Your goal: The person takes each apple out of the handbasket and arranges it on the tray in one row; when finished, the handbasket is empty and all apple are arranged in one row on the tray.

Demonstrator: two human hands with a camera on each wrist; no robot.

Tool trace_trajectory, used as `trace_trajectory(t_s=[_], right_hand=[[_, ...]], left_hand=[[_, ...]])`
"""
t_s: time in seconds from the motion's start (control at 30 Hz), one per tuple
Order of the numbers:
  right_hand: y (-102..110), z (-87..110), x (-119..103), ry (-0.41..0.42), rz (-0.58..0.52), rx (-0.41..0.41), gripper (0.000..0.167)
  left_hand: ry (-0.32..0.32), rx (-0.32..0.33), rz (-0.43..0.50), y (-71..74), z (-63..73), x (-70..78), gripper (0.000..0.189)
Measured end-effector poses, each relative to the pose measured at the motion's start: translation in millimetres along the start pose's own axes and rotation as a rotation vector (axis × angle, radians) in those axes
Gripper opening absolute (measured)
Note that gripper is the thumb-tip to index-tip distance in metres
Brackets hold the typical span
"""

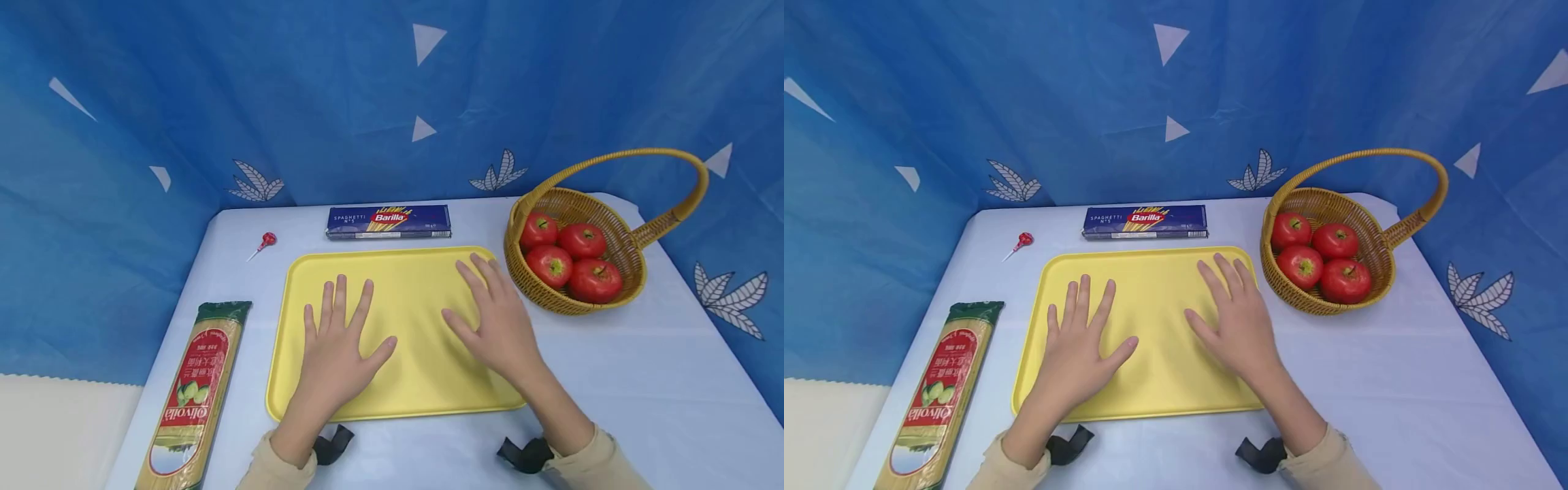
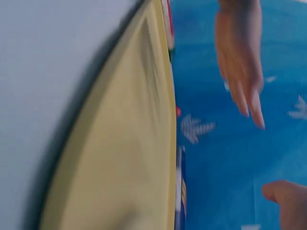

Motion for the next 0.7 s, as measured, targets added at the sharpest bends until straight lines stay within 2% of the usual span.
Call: trace_trajectory(t_s=[0.17,0.3,0.47,0.7], right_hand=[[30,-8.9,49,-0.076,-0.099,0.025,0.075],[51,-18.5,87,-0.142,-0.13,0.01,0.077],[59,-35.7,126,-0.203,-0.075,-0.081,0.081],[55,-54.9,162,-0.222,0.025,-0.257,0.087]], left_hand=[[0.082,-0.018,0.068,5.4,25.6,-26.4,0.095],[0.147,-0.012,0.109,6.2,46.2,-49.6,0.099],[0.215,-0.014,0.154,3.8,64.7,-71.4,0.102],[0.269,-0.055,0.237,-5.2,74.5,-84.6,0.111]])
Point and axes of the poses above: each hand's wrist, its own z-axis away from the middle knuckle, its own y-axis out of the back of the hand, x = y × z, the point moved 5 cm from there along -z, towards the middle knuckle, and after that the axes turned 11 degrees about -y, right-handed, at the moved point
